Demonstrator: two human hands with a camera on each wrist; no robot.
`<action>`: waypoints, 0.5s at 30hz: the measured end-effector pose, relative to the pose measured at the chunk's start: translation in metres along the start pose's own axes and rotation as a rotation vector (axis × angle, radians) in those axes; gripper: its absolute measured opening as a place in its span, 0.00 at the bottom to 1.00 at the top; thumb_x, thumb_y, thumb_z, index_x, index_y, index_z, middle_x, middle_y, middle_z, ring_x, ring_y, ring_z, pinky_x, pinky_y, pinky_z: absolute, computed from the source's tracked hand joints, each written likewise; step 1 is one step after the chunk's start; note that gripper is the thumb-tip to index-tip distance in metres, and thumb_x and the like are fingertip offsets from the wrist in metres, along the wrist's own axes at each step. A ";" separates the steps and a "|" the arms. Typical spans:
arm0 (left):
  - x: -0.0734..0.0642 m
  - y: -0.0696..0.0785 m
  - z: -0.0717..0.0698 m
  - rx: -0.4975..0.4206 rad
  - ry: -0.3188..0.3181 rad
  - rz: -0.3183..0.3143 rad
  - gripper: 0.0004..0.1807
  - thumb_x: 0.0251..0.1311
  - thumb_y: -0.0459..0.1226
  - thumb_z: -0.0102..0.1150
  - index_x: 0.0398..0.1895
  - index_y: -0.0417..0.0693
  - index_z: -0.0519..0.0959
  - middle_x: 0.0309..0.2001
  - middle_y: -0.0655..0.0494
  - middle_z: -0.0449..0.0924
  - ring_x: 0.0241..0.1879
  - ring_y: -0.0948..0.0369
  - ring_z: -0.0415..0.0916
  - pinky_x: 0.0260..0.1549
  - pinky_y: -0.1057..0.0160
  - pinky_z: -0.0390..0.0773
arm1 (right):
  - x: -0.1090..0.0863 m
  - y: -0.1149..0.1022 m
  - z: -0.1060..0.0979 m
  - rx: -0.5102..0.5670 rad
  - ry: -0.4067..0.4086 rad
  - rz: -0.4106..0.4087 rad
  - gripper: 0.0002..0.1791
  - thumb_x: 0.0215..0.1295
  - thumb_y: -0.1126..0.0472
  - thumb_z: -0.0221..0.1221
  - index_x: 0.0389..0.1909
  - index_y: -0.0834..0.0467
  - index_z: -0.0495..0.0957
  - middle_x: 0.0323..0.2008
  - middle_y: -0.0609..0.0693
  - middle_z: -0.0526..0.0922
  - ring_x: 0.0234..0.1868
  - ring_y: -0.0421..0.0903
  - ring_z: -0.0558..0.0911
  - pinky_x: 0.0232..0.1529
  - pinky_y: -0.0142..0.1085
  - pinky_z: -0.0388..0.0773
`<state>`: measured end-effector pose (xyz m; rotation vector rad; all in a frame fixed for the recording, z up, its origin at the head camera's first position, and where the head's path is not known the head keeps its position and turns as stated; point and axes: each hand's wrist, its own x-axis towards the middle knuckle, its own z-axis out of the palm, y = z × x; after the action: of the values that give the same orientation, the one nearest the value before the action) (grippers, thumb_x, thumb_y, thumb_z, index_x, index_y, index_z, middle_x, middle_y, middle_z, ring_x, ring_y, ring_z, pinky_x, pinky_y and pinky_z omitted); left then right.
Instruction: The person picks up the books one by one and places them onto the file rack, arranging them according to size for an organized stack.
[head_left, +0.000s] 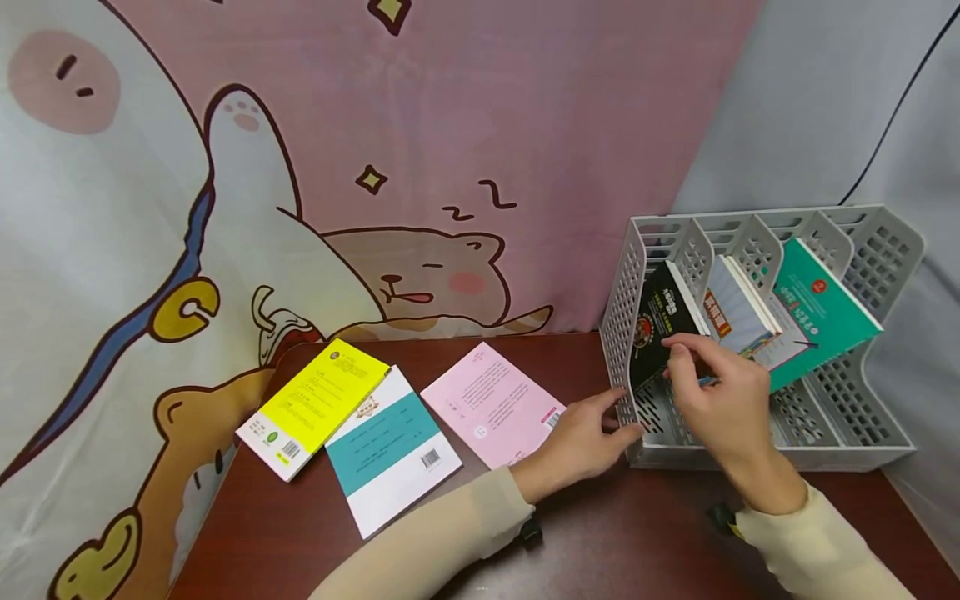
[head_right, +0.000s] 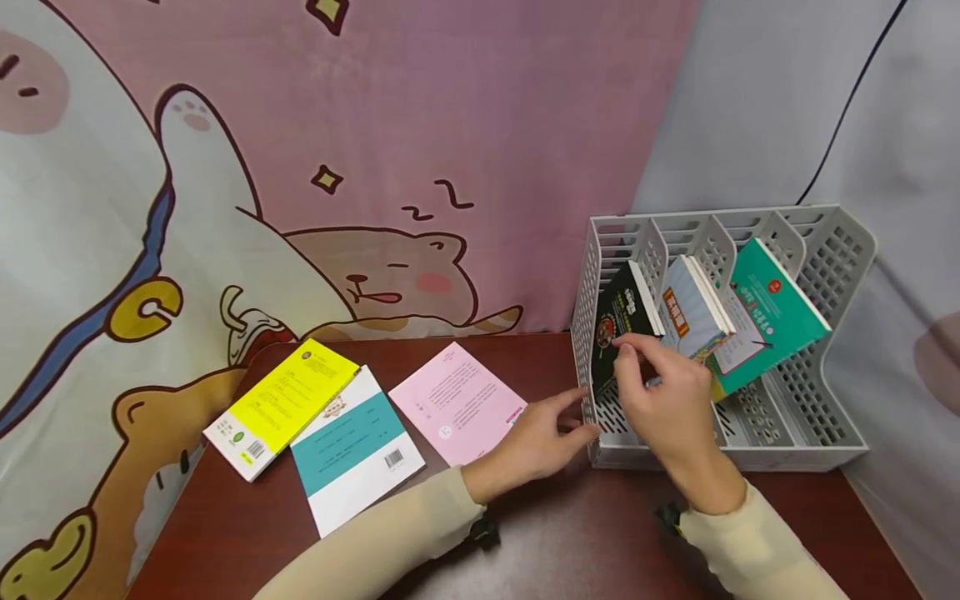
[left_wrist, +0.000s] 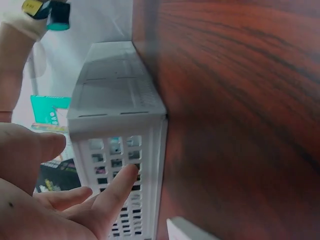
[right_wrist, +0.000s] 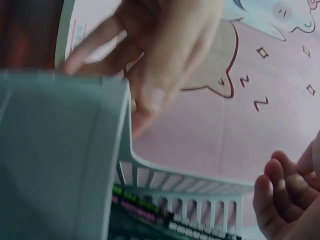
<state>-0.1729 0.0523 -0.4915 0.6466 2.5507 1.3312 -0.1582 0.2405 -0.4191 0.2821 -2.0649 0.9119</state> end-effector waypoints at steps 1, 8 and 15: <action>-0.001 0.000 -0.003 -0.016 0.003 0.005 0.33 0.74 0.52 0.68 0.79 0.57 0.77 0.54 0.54 0.94 0.45 0.76 0.88 0.47 0.76 0.82 | -0.002 -0.002 0.001 0.005 -0.025 0.006 0.11 0.73 0.67 0.61 0.43 0.58 0.93 0.23 0.49 0.89 0.26 0.19 0.77 0.26 0.19 0.69; -0.010 0.002 -0.035 -0.097 0.044 0.025 0.25 0.78 0.50 0.65 0.72 0.55 0.82 0.53 0.54 0.94 0.43 0.72 0.89 0.38 0.75 0.82 | -0.013 -0.017 0.013 0.040 -0.166 0.047 0.11 0.74 0.68 0.63 0.44 0.54 0.93 0.23 0.44 0.88 0.21 0.27 0.78 0.26 0.20 0.73; -0.024 -0.007 -0.068 -0.091 0.108 0.028 0.22 0.79 0.52 0.62 0.69 0.59 0.85 0.60 0.51 0.92 0.46 0.68 0.91 0.43 0.68 0.86 | -0.018 -0.033 0.029 0.145 -0.287 0.122 0.11 0.77 0.69 0.63 0.44 0.52 0.92 0.22 0.42 0.86 0.19 0.30 0.78 0.22 0.25 0.75</action>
<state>-0.1779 -0.0122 -0.4587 0.6117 2.5547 1.5208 -0.1487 0.1955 -0.4271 0.3868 -2.3008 1.1536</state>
